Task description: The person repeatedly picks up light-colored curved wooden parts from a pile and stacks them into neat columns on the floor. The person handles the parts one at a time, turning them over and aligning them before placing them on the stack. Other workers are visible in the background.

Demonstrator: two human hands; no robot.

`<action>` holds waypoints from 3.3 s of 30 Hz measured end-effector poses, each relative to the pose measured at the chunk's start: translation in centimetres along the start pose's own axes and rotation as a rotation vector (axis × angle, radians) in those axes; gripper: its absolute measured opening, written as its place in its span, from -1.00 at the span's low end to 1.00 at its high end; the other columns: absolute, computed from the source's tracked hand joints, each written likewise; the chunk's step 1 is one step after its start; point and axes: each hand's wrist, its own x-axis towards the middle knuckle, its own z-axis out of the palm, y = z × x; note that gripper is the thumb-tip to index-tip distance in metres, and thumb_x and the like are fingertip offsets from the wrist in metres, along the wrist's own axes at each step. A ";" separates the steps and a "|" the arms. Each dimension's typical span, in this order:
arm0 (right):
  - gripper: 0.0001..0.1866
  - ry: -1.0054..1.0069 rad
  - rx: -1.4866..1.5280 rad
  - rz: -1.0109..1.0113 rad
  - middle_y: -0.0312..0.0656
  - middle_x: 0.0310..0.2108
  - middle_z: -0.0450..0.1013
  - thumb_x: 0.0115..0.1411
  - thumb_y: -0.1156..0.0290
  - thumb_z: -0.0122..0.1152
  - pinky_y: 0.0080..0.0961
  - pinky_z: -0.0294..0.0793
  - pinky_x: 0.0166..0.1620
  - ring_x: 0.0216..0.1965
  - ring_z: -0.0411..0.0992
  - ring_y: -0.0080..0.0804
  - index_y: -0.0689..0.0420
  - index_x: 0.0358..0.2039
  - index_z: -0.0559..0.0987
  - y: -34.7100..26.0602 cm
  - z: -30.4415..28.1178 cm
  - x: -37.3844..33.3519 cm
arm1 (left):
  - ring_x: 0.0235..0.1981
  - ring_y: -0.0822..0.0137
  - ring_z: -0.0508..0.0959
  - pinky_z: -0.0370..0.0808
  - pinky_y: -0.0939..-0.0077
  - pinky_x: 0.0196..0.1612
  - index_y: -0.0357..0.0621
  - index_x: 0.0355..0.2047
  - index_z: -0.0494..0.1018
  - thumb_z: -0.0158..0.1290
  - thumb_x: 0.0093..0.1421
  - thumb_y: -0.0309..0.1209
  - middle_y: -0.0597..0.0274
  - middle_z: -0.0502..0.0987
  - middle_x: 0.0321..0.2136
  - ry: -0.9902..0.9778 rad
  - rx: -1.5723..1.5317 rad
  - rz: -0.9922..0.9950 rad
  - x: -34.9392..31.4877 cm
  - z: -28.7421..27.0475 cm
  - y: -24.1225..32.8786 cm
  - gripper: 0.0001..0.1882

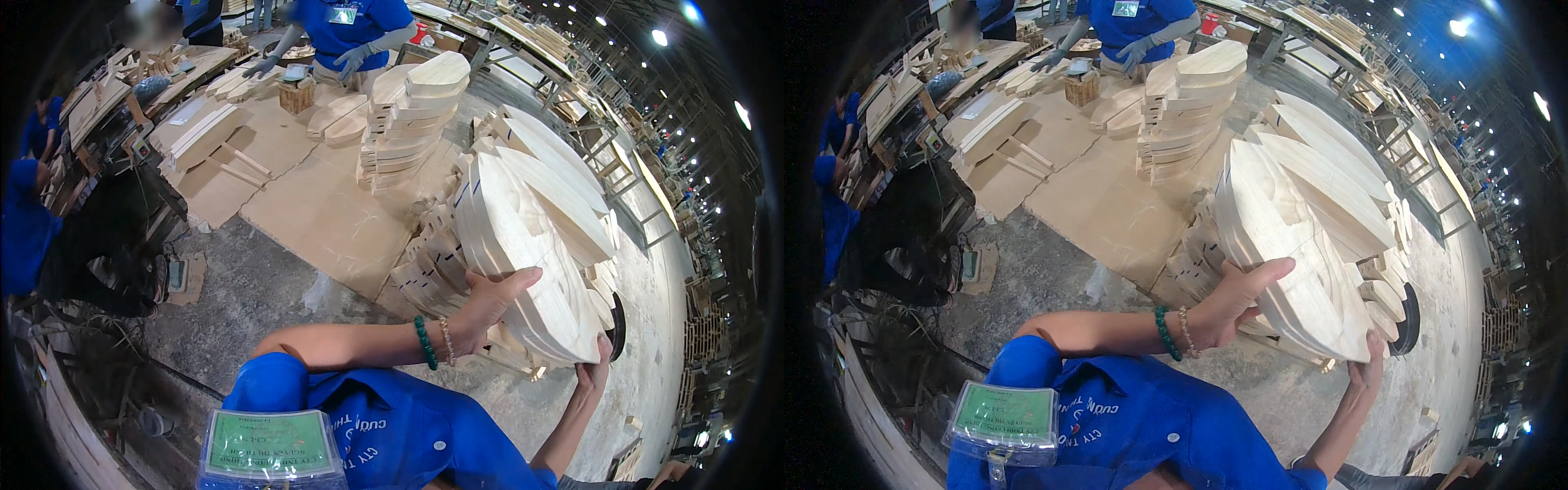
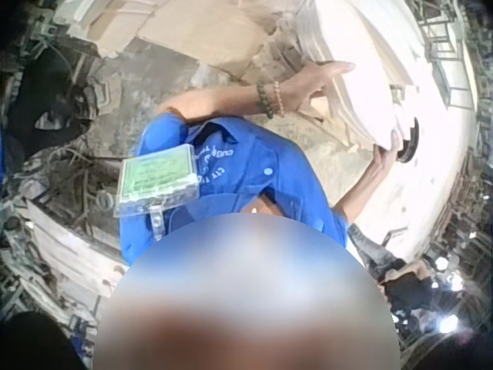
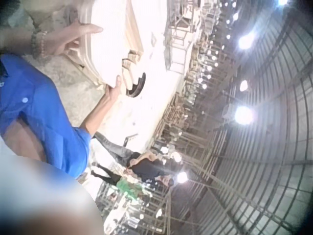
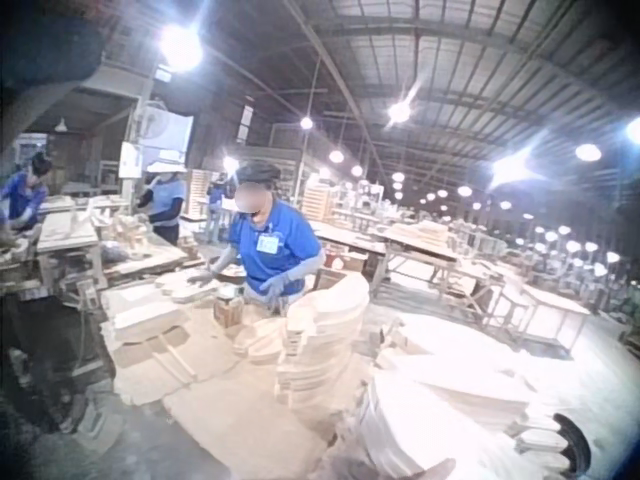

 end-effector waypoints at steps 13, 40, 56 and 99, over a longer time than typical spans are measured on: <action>-0.14 -0.367 -0.172 -0.401 -0.02 0.17 0.19 0.07 -0.35 -0.08 -0.33 0.16 0.16 0.18 0.17 -0.24 0.21 0.06 0.40 -1.8 29.1 -1.5 | -0.12 0.31 0.47 0.44 0.36 -0.03 -0.10 0.06 0.26 -0.06 0.16 0.01 0.15 0.41 -0.07 -0.041 -0.207 0.516 -1.0 -11.5 15.3 -0.42; -0.59 0.317 0.144 -0.030 -0.27 -0.16 0.40 0.26 0.08 -0.04 -0.43 0.30 -0.06 -0.13 0.33 -0.50 0.06 0.00 0.41 10.4 44.7 29.8 | -0.22 0.34 0.56 0.48 0.41 -0.05 -0.22 -0.14 0.43 0.07 0.13 -0.22 0.15 0.55 -0.19 -0.281 -0.071 0.134 27.2 -31.4 45.5 -0.62; -0.25 0.029 0.153 -0.004 -0.12 0.08 0.34 0.19 -0.20 -0.10 -0.37 0.29 0.13 0.07 0.33 -0.29 0.18 0.16 0.27 6.8 50.4 39.4 | 0.05 0.44 0.36 0.25 0.52 0.11 -0.23 0.12 0.27 -0.10 0.22 0.03 0.22 0.38 0.06 -0.237 0.807 0.378 33.0 -33.8 46.8 -0.35; -0.61 1.013 -0.298 1.085 0.05 -0.41 0.52 0.06 0.21 -0.08 -0.27 0.45 -0.27 -0.41 0.49 -0.08 0.28 -0.42 0.57 41.0 21.4 -46.8 | -0.33 0.51 0.46 0.41 0.61 -0.22 -0.21 -0.05 0.39 -0.08 0.26 -0.40 0.27 0.51 -0.33 -0.872 0.835 -0.538 -1.9 -13.7 -11.2 -0.72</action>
